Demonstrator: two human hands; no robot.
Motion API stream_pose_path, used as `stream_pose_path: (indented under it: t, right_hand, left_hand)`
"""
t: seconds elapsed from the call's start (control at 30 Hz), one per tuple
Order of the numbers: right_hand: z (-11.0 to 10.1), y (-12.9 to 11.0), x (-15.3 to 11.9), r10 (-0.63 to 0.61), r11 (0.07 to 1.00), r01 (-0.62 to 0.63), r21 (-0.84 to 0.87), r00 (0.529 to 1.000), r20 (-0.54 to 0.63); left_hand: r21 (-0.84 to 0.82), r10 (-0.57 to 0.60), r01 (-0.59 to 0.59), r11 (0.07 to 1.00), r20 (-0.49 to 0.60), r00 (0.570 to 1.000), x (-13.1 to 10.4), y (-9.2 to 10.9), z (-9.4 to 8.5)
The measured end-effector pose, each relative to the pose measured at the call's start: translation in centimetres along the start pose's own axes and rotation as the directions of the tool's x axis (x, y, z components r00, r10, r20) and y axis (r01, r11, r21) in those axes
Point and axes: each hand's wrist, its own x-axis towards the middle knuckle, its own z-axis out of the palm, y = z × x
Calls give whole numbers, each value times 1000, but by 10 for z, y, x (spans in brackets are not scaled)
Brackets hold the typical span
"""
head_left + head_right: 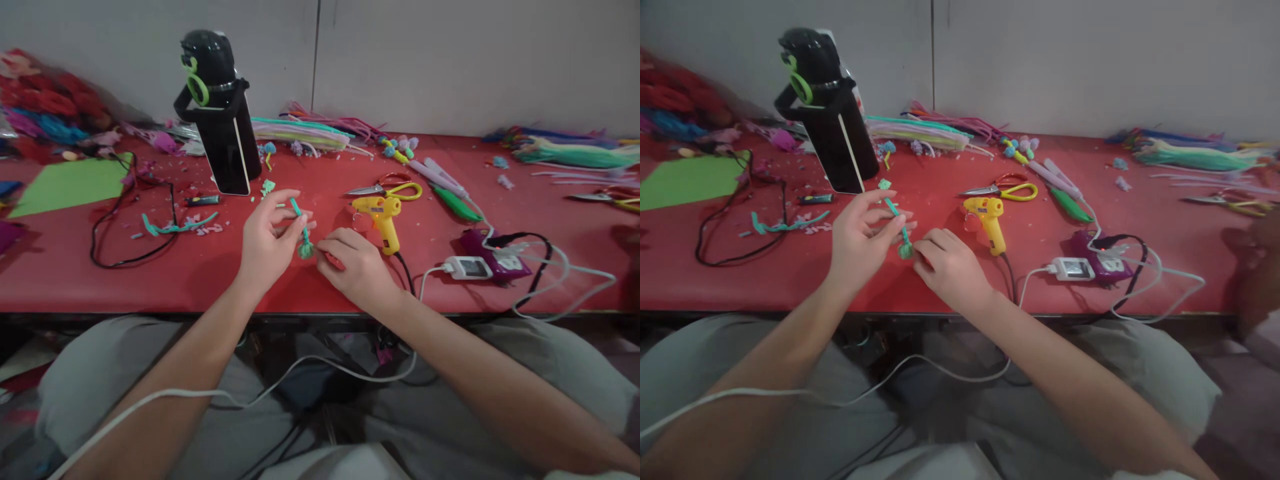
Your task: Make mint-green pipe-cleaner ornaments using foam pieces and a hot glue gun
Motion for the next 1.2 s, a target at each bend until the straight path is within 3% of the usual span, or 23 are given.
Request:
stream_pose_path:
  t: [0.47, 0.7, 0.8, 0.93, 1.0, 1.07, 1.13, 1.2]
  right_hand:
    - [0, 1, 0, -80, 992, 84, -96, 996, 44]
    - [-3, -3, 1, -20, 999, 22, -44, 999, 45]
    - [-19, -4, 6, 16, 1000, -17, 9, 999, 47]
    - [-67, 4, 11, 156, 987, -154, -32, 987, 44]
    - [-90, 17, 9, 303, 950, -309, -44, 947, -110]
    - [-102, 36, 1, 471, 879, -474, 57, 842, -261]
    - [-102, 55, -8, 615, 786, -609, 106, 754, -229]
    - [-91, 72, -14, 697, 717, -696, 46, 713, -79]
  left_hand:
    - [-58, -64, 63, 996, -16, 998, 2, 0, 2]
    - [-26, -14, 14, 1000, 10, 1000, 4, -5, -5]
    - [-27, 16, -16, 1000, 4, 1000, 8, -5, -10]
    - [-42, 49, -48, 998, 10, 999, 14, -7, -15]
    - [-41, 66, -65, 997, 32, 997, 17, -9, -17]
    - [-24, 80, -79, 997, 54, 995, 19, -12, -18]
    - [-1, 89, -89, 996, 75, 993, 20, -13, -19]
    - [16, 99, -101, 995, 94, 991, 20, -14, -18]
